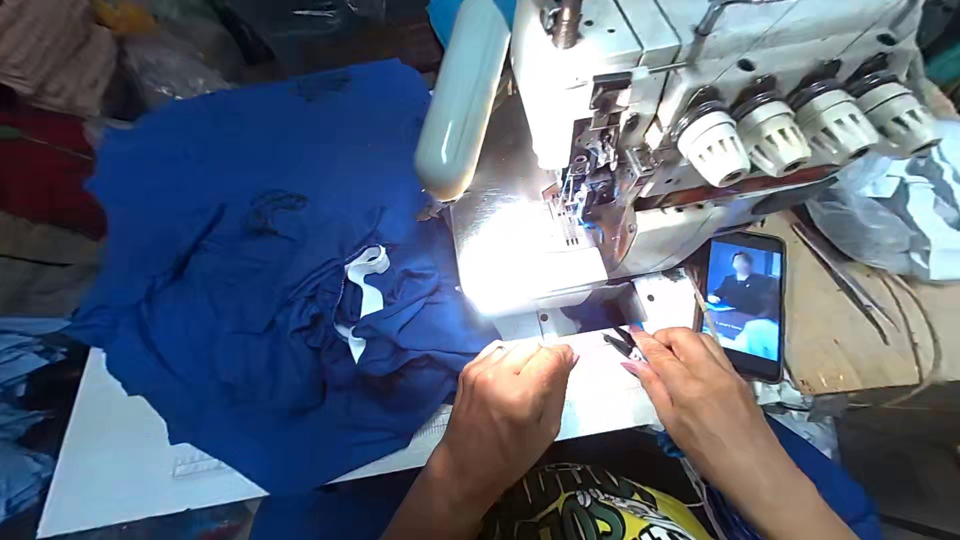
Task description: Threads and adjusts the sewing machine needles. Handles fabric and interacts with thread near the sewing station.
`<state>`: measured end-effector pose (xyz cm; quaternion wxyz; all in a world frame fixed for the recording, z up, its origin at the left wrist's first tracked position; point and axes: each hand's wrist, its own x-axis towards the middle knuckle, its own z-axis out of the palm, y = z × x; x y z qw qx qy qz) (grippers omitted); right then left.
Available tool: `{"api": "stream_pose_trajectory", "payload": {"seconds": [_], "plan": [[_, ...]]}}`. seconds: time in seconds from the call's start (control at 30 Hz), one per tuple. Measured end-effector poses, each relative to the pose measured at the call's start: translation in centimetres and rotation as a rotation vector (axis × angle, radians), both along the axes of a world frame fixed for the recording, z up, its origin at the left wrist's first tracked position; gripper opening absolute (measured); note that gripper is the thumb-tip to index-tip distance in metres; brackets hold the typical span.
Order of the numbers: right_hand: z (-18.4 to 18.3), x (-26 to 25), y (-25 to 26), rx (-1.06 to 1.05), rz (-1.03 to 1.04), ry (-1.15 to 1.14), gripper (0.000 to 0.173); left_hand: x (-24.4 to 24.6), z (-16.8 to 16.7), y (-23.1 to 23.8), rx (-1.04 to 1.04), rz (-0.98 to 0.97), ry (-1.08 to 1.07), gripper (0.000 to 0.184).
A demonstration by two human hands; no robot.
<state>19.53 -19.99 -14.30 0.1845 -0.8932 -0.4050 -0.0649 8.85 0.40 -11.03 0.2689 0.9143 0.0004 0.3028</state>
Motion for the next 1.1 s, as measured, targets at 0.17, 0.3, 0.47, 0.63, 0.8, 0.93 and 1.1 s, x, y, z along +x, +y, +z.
{"api": "stream_pose_trajectory", "payload": {"seconds": [0.17,0.3,0.47,0.63,0.8,0.93,1.1], "plan": [[1.6,0.1,-0.7,0.081,-0.048,0.046,0.03,-1.6,-1.2,0.1,-0.076,0.059,0.062,0.017],[4.4,-1.3,-0.5,0.449,-0.039,0.49,0.034,-1.1,-1.4,-0.6,-0.121,0.042,0.039,0.019],[5.0,-1.8,1.4,0.605,0.296,1.238,0.05,-0.5,1.6,-2.3,-0.224,-0.116,0.022,0.013],[4.9,-0.9,0.4,0.508,0.319,1.237,0.016,-2.8,2.6,-1.2,-0.454,-0.222,0.144,0.016],[5.6,0.5,-0.2,0.577,0.367,1.101,0.02,-2.9,3.0,0.2,-0.539,-0.486,0.254,0.011],[6.0,1.0,1.2,0.529,0.406,0.784,0.024,-1.6,2.5,0.8,-0.605,-0.674,0.328,0.015],[5.0,0.8,1.7,0.286,0.052,0.398,0.043,-1.0,0.4,-0.4,-1.017,-0.488,0.332,0.032]]}}
